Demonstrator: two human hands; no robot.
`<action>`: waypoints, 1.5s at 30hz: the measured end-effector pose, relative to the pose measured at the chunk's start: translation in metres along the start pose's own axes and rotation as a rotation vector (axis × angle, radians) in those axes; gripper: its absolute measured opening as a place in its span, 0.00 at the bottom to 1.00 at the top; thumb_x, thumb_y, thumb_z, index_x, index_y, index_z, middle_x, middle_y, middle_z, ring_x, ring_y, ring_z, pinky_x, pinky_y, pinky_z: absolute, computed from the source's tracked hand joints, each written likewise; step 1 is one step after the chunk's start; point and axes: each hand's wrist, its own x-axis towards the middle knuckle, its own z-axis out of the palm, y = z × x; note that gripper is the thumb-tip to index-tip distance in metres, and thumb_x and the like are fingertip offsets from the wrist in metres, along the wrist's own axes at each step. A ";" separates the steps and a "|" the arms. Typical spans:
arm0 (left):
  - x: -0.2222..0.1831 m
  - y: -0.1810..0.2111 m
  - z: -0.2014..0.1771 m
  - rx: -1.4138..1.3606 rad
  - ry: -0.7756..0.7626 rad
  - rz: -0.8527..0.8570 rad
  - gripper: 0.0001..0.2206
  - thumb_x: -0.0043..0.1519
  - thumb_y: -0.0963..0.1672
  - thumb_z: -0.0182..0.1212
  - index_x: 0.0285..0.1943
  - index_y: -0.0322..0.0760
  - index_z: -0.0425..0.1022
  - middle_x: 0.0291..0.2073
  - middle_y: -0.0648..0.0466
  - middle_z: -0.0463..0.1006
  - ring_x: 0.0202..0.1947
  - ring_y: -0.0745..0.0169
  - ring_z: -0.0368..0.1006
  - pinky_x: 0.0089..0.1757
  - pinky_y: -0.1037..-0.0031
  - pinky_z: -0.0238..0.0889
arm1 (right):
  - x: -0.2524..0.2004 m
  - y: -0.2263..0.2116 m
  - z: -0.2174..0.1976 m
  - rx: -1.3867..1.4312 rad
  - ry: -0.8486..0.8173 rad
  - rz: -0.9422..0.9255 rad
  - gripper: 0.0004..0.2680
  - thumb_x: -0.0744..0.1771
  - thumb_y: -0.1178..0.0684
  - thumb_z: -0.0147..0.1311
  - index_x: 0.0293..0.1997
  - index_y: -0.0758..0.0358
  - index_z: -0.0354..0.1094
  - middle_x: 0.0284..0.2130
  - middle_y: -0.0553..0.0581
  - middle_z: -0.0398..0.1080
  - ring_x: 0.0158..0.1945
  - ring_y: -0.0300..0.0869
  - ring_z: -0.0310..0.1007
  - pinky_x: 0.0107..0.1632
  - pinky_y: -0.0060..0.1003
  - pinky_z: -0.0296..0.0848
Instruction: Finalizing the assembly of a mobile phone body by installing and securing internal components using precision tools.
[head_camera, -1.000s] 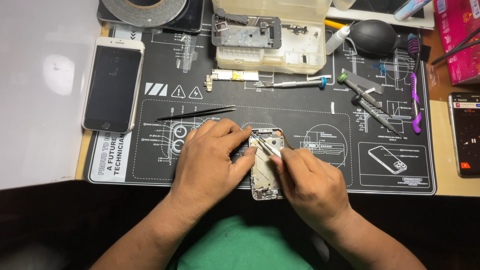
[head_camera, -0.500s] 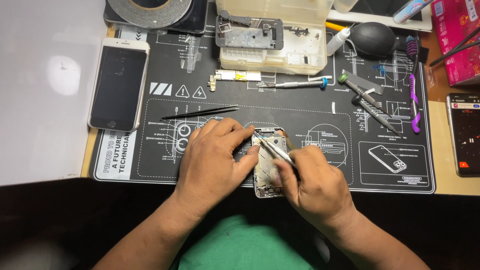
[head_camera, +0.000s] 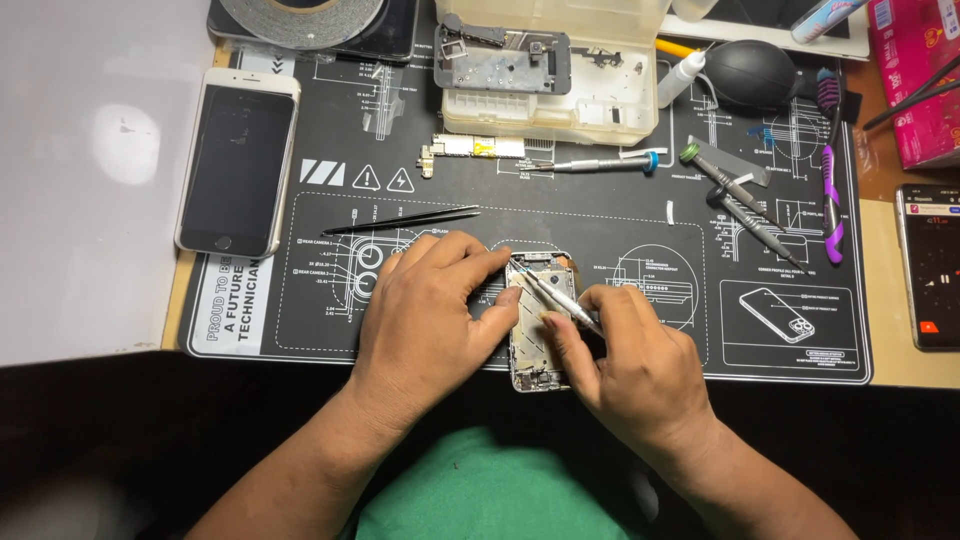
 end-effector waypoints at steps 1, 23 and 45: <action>-0.001 0.000 0.000 -0.001 -0.002 0.000 0.14 0.57 0.49 0.65 0.51 0.46 0.83 0.37 0.63 0.76 0.39 0.57 0.71 0.42 0.62 0.63 | 0.001 -0.001 -0.002 0.000 -0.002 0.002 0.11 0.69 0.44 0.57 0.41 0.62 0.66 0.27 0.51 0.65 0.22 0.41 0.64 0.21 0.37 0.65; -0.004 0.002 -0.001 -0.014 0.058 0.022 0.14 0.60 0.49 0.64 0.52 0.42 0.82 0.35 0.59 0.75 0.38 0.55 0.71 0.42 0.61 0.64 | 0.001 -0.003 -0.014 0.062 0.150 -0.125 0.05 0.69 0.56 0.56 0.37 0.67 0.70 0.26 0.51 0.69 0.24 0.39 0.64 0.24 0.32 0.63; 0.058 0.032 -0.011 -0.112 -0.258 -0.055 0.11 0.64 0.48 0.54 0.44 0.46 0.82 0.36 0.57 0.85 0.36 0.51 0.80 0.35 0.59 0.70 | 0.011 0.009 -0.030 0.126 0.243 -0.055 0.05 0.68 0.57 0.56 0.34 0.65 0.69 0.22 0.50 0.67 0.21 0.37 0.61 0.24 0.31 0.61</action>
